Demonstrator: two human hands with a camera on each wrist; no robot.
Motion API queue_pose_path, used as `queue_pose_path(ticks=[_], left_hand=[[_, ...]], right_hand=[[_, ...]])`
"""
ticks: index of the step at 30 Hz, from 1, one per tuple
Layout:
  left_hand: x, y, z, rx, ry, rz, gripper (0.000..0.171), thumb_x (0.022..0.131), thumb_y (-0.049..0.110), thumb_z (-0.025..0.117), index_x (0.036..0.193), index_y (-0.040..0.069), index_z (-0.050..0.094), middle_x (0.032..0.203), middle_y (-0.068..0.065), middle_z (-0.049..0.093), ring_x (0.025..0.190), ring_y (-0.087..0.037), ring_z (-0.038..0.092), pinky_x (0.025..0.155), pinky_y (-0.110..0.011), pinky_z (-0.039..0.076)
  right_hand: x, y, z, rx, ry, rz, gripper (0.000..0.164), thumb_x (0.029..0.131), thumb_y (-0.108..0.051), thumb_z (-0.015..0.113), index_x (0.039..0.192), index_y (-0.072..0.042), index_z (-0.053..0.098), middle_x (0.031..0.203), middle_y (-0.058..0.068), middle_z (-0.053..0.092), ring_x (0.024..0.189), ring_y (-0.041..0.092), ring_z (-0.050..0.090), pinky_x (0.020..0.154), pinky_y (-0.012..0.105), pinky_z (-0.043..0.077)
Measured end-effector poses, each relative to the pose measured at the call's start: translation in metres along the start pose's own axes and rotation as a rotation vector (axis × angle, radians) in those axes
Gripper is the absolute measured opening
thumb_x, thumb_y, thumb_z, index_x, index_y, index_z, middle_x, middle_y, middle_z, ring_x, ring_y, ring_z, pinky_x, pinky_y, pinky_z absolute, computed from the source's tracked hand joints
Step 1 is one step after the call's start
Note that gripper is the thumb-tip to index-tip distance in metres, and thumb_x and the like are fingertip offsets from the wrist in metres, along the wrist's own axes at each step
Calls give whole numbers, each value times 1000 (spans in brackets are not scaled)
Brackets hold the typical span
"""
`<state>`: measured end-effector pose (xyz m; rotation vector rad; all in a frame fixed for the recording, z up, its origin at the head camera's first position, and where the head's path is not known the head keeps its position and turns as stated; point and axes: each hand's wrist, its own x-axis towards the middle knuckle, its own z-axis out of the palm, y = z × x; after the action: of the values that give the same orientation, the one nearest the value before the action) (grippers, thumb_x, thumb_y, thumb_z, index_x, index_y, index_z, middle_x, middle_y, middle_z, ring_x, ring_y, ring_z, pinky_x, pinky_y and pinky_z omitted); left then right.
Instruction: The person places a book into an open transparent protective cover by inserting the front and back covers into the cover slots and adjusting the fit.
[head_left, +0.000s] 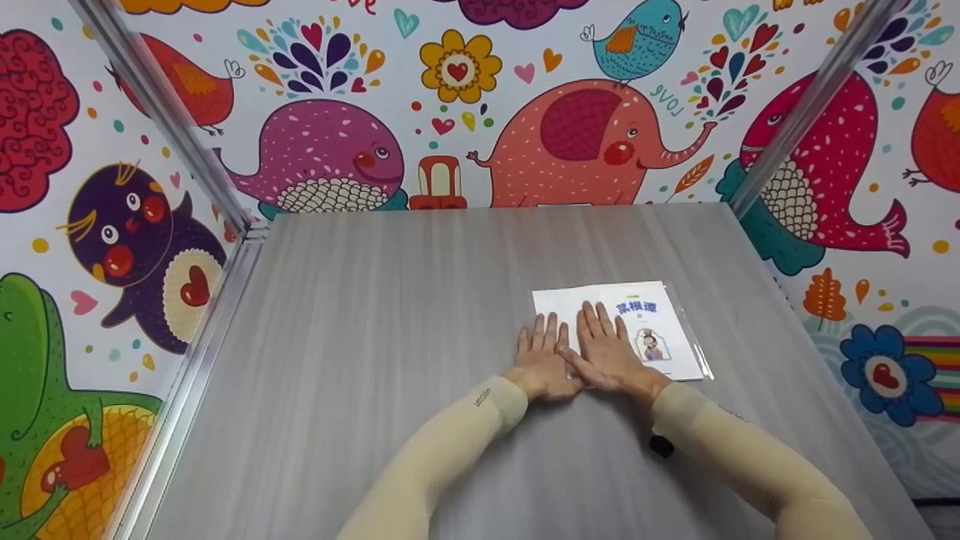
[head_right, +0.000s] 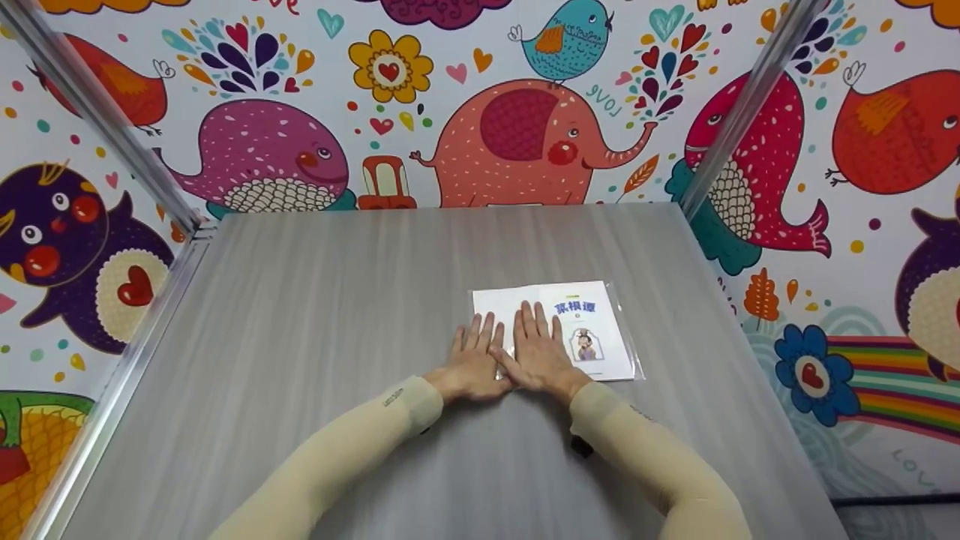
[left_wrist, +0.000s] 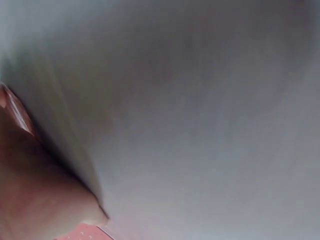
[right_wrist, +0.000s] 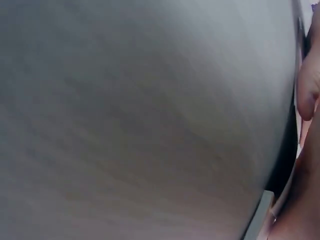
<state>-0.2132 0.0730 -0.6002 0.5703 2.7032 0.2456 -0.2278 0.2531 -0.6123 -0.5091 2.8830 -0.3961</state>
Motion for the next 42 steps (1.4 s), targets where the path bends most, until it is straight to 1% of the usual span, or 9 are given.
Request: queue_pose_path(ticks=[4, 8, 12, 15, 18, 23, 30, 38, 42], left_hand=[[0, 0, -1, -3, 6, -1, 115, 102, 87, 42, 182, 16, 4, 192, -8, -8, 180, -30, -9, 146, -54, 0], [10, 1, 7, -54, -6, -14, 115, 102, 84, 49, 183, 17, 2, 192, -6, -11, 180, -29, -13, 146, -54, -3], [14, 1, 10, -56, 8, -18, 115, 102, 83, 50, 183, 17, 3, 192, -7, -10, 180, -29, -11, 146, -55, -2], [11, 1, 9, -51, 19, -16, 116, 102, 85, 48, 183, 16, 4, 193, -9, -8, 180, -31, -8, 146, -56, 1], [8, 0, 7, -60, 18, -15, 117, 101, 87, 47, 183, 16, 4, 193, -9, -8, 180, -31, -9, 146, -56, 0], [5, 3, 1, -73, 12, -34, 115, 102, 84, 50, 183, 15, 6, 193, -9, -7, 180, -31, -8, 146, -55, 1], [10, 21, -4, -65, 16, -50, 111, 104, 71, 58, 182, 10, 9, 192, -14, -3, 180, -34, -4, 146, -55, 3], [13, 50, -7, 62, 165, 105, 87, 111, 58, 51, 179, 10, 25, 191, -11, 16, 180, -30, 13, 145, -47, 21], [13, 65, -5, 177, 200, 211, 82, 112, 59, 50, 178, 14, 32, 190, -7, 22, 179, -27, 19, 143, -44, 27]], right_hand=[[-1, 0, -7, 38, 22, -10, 91, 116, -55, 43, 174, 11, 19, 187, 30, 8, 175, 54, 6, 139, 77, 10], [-5, 6, -12, 98, 131, -26, 77, 115, -44, 49, 169, 11, 38, 181, 35, 28, 170, 58, 25, 136, 76, 24], [-10, 18, -21, 79, 225, 15, 71, 115, -41, 53, 160, 13, 50, 170, 38, 46, 159, 60, 44, 127, 74, 40], [-15, 29, -29, 24, 238, 92, 73, 111, -45, 59, 154, 15, 54, 164, 40, 51, 153, 61, 50, 121, 74, 47], [-21, 41, -38, -17, 208, 176, 76, 106, -48, 65, 145, 18, 58, 161, 44, 50, 148, 64, 52, 117, 74, 50], [-29, 52, -53, -3, 90, 343, 89, 101, -57, 70, 148, 18, 53, 159, 44, 48, 143, 64, 52, 116, 73, 50], [-28, 63, -71, 36, -54, 573, 115, 95, -68, 78, 155, 23, 41, 149, 44, 52, 122, 48, 58, 115, 62, 53], [-15, 71, -83, 47, -110, 635, 115, 85, -71, 87, 145, 21, 55, 138, 37, 59, 108, 39, 59, 102, 54, 57], [-12, 78, -87, 108, -112, 656, 116, 82, -66, 91, 148, 21, 52, 142, 39, 58, 113, 41, 60, 111, 59, 56]])
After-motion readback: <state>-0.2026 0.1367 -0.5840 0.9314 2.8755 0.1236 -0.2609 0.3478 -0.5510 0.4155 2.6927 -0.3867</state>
